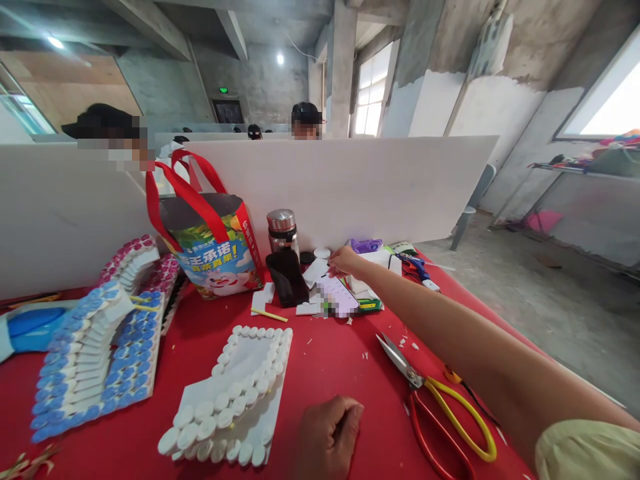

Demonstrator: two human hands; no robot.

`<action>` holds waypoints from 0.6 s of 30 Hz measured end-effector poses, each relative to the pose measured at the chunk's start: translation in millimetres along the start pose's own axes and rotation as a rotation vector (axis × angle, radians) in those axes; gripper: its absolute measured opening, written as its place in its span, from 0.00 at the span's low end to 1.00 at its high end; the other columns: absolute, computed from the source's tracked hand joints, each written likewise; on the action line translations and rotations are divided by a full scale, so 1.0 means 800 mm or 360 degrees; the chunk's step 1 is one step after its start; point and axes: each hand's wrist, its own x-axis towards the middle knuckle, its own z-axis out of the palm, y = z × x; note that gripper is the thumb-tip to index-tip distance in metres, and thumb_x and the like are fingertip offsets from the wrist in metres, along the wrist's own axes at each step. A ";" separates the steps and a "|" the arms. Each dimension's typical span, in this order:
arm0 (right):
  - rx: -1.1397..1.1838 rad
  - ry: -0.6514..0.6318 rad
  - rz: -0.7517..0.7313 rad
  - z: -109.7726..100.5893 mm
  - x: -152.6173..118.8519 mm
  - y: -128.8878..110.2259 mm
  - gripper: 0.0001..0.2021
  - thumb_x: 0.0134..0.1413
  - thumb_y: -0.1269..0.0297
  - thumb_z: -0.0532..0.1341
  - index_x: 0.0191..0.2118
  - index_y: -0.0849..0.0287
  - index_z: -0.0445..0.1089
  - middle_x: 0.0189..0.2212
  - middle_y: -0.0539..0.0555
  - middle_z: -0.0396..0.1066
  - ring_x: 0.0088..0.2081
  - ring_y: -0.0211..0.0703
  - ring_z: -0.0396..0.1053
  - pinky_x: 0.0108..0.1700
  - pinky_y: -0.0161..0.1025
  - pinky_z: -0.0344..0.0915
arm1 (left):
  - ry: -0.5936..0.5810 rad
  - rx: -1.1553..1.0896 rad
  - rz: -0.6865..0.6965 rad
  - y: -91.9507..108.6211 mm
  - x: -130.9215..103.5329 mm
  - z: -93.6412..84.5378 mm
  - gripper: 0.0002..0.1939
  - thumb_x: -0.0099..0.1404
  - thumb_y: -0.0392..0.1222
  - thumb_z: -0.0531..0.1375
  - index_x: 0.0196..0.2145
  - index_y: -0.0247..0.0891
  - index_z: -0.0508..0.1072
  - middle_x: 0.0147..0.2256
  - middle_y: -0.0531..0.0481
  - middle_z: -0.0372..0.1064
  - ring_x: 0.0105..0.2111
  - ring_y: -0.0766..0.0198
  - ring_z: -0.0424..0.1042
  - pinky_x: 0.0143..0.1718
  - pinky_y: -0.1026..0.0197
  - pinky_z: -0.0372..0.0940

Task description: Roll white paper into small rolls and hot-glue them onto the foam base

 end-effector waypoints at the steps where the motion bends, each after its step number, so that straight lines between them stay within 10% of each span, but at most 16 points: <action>1: -0.0184 0.0033 -0.0045 -0.009 0.001 0.001 0.18 0.66 0.58 0.62 0.57 0.60 0.68 0.54 0.59 0.70 0.50 0.49 0.73 0.50 0.52 0.73 | 0.0010 -0.0006 0.0011 -0.001 0.000 0.001 0.17 0.75 0.47 0.52 0.32 0.41 0.75 0.23 0.53 0.70 0.25 0.68 0.72 0.29 0.69 0.60; 8: -0.1475 0.0163 -0.0419 -0.082 -0.003 0.033 0.18 0.66 0.59 0.62 0.57 0.60 0.68 0.55 0.59 0.69 0.51 0.50 0.72 0.51 0.52 0.72 | 0.0004 -0.0067 0.0014 0.004 0.001 -0.001 0.16 0.74 0.46 0.52 0.31 0.41 0.74 0.23 0.54 0.70 0.23 0.68 0.70 0.26 0.69 0.58; 18: -0.2198 0.0270 -0.0590 -0.101 -0.018 0.079 0.18 0.66 0.59 0.62 0.57 0.61 0.69 0.54 0.60 0.70 0.50 0.50 0.72 0.51 0.52 0.73 | 0.0052 -0.0110 0.0006 0.003 0.003 0.004 0.16 0.75 0.45 0.52 0.32 0.40 0.74 0.24 0.53 0.72 0.25 0.69 0.71 0.29 0.69 0.61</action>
